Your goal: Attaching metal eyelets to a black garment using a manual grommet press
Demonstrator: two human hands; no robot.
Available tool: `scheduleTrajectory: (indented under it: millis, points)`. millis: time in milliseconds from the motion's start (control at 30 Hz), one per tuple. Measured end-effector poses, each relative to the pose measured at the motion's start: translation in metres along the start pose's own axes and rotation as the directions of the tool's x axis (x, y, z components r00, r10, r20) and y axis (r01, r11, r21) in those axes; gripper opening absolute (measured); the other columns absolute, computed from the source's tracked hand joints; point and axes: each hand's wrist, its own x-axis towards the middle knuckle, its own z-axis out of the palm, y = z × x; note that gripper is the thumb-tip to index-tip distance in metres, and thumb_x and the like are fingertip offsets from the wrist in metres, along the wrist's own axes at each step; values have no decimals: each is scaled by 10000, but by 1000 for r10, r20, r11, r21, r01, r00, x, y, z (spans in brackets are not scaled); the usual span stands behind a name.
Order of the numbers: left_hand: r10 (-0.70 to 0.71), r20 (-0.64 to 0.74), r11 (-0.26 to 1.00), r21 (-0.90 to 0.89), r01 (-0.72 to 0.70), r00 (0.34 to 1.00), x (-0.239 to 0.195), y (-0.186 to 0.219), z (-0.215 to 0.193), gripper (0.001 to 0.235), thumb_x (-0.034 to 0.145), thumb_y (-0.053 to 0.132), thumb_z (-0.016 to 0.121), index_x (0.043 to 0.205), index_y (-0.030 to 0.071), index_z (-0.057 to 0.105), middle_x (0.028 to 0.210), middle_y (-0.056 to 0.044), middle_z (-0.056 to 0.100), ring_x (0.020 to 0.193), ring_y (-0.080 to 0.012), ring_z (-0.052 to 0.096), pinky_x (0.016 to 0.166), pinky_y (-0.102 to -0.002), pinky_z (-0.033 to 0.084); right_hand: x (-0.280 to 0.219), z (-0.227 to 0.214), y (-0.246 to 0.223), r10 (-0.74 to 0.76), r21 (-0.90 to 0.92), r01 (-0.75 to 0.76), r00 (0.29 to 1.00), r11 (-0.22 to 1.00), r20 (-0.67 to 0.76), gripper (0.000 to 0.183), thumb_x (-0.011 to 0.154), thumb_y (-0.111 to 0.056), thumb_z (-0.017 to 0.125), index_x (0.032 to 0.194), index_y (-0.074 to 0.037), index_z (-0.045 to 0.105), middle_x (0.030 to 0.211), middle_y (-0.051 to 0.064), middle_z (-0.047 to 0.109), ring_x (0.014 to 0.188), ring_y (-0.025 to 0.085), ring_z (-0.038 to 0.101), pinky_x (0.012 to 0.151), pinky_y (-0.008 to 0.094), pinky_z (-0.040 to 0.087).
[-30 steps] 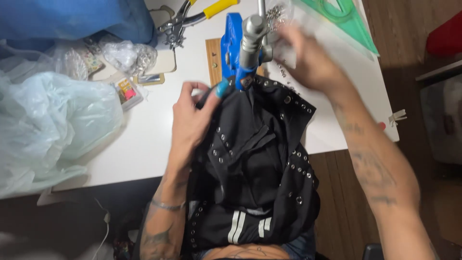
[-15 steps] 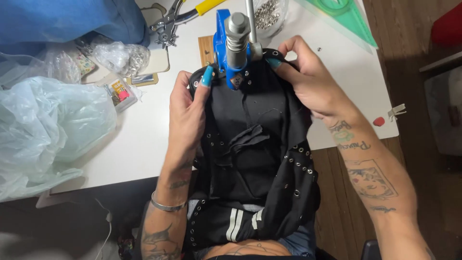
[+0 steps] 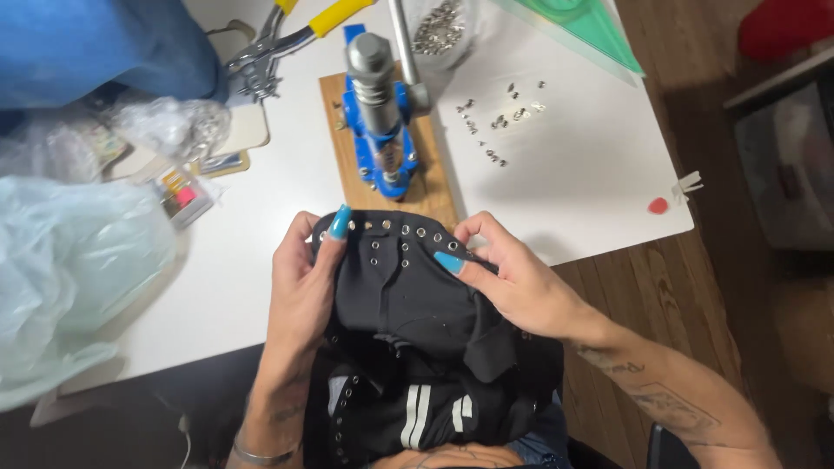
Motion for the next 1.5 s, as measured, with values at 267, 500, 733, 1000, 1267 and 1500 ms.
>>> scheduleTrajectory:
  millis: [267, 500, 733, 1000, 1267, 1500]
  points:
    - [105, 157, 947, 286, -147, 982, -4, -7, -1, 262, 804, 227, 607, 621, 58, 529, 393, -61, 414, 417, -122, 342, 413, -241, 335, 24, -70, 19, -563, -993, -65, 819, 103, -112, 174, 850, -326, 561, 845, -154, 531, 605, 18, 561, 619, 201, 602, 525, 318, 494]
    - [152, 197, 959, 207, -192, 969, -3, -7, -4, 243, 824, 214, 586, 664, 44, 519, 421, -50, 429, 484, -103, 344, 428, -221, 346, 65, -93, 17, -470, -895, -44, 862, -444, 191, 393, 883, -533, 454, 835, -150, 529, 701, -1, 474, 686, 181, 544, 528, 300, 458]
    - [171, 218, 966, 157, -207, 961, -5, -8, -9, 245, 822, 205, 584, 652, 42, 519, 406, -51, 438, 463, -93, 353, 412, -221, 340, 70, -101, 30, -532, -885, 205, 734, -419, 422, 149, 875, -252, 574, 795, -131, 538, 684, 20, 460, 682, 215, 535, 551, 292, 448]
    - [197, 229, 965, 124, -229, 953, -5, -7, -9, 254, 826, 204, 578, 638, 44, 519, 401, -58, 443, 431, -96, 369, 410, -219, 355, 76, -34, 3, -811, -888, 380, 414, -260, 414, 211, 917, -233, 546, 758, -96, 564, 672, 25, 421, 604, 202, 500, 584, 273, 465]
    - [234, 237, 964, 69, -257, 943, -6, 0, -13, 266, 838, 199, 558, 626, 48, 506, 420, -67, 439, 446, -102, 386, 417, -218, 352, 82, 22, -41, -828, -734, 652, 508, 190, 237, 83, 808, 1, 689, 756, 48, 644, 666, 142, 497, 583, 276, 547, 555, 324, 468]
    - [239, 243, 963, 63, -261, 940, -6, -2, -14, 256, 839, 197, 554, 639, 44, 508, 428, -60, 441, 450, -98, 391, 416, -221, 358, 82, 17, -39, -745, -591, 661, 651, 462, 147, 80, 780, 43, 694, 841, 11, 654, 673, 137, 472, 595, 230, 537, 568, 312, 465]
